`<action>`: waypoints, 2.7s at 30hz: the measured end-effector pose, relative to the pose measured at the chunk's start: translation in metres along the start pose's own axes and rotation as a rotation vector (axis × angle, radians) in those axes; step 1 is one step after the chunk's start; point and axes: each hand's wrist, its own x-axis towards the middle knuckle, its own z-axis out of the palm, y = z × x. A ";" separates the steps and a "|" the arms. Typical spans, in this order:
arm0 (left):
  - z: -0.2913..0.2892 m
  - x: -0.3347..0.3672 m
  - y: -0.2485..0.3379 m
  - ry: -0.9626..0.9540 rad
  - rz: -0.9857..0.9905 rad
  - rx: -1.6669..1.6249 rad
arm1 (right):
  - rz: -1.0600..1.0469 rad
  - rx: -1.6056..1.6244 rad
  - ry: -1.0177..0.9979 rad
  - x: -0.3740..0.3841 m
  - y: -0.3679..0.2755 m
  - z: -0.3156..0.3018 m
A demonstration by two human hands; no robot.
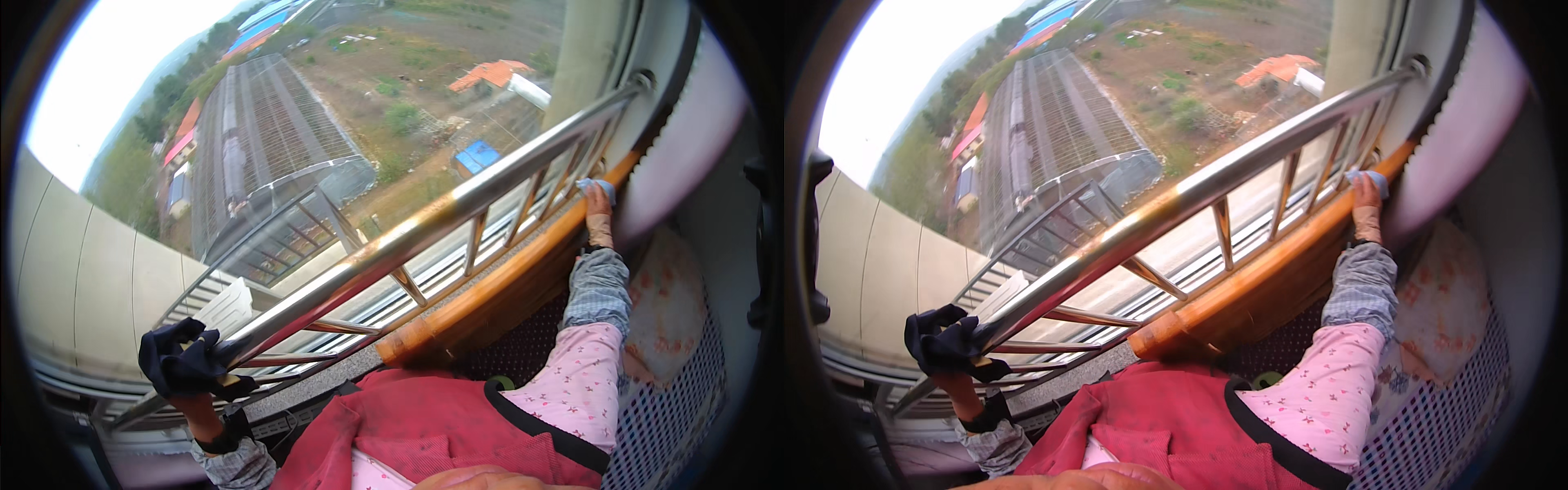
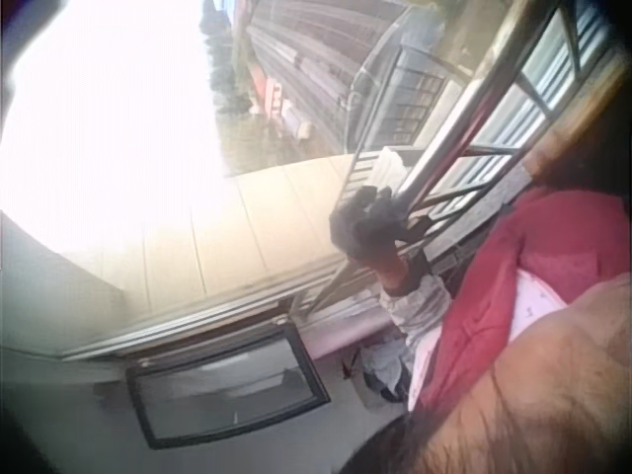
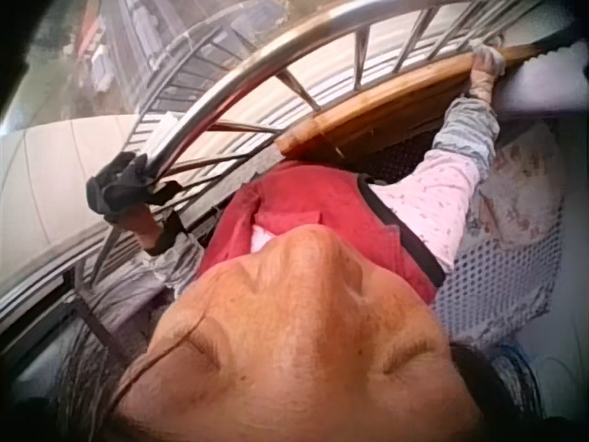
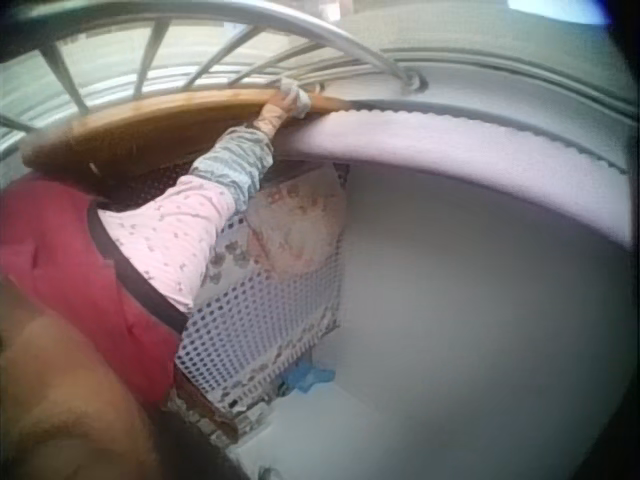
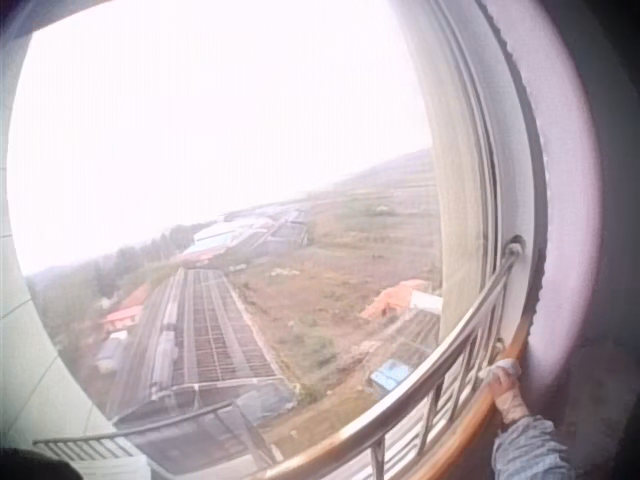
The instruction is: The person wipes a metal balcony railing with two cloths, alternating hands and moving along the length of the rail. The person also wipes the adjacent window frame and glass while standing on the balcony.
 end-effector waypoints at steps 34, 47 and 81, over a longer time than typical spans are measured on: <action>-0.012 -0.046 -0.063 0.236 0.125 0.159 | 0.065 0.722 0.460 -0.081 -0.404 -0.180; -0.014 -0.048 -0.060 0.212 0.117 0.133 | -1.003 0.512 -0.041 -0.187 -0.659 -0.119; -0.015 -0.043 -0.053 0.145 0.046 0.073 | -0.586 0.280 0.321 0.008 -0.391 -0.092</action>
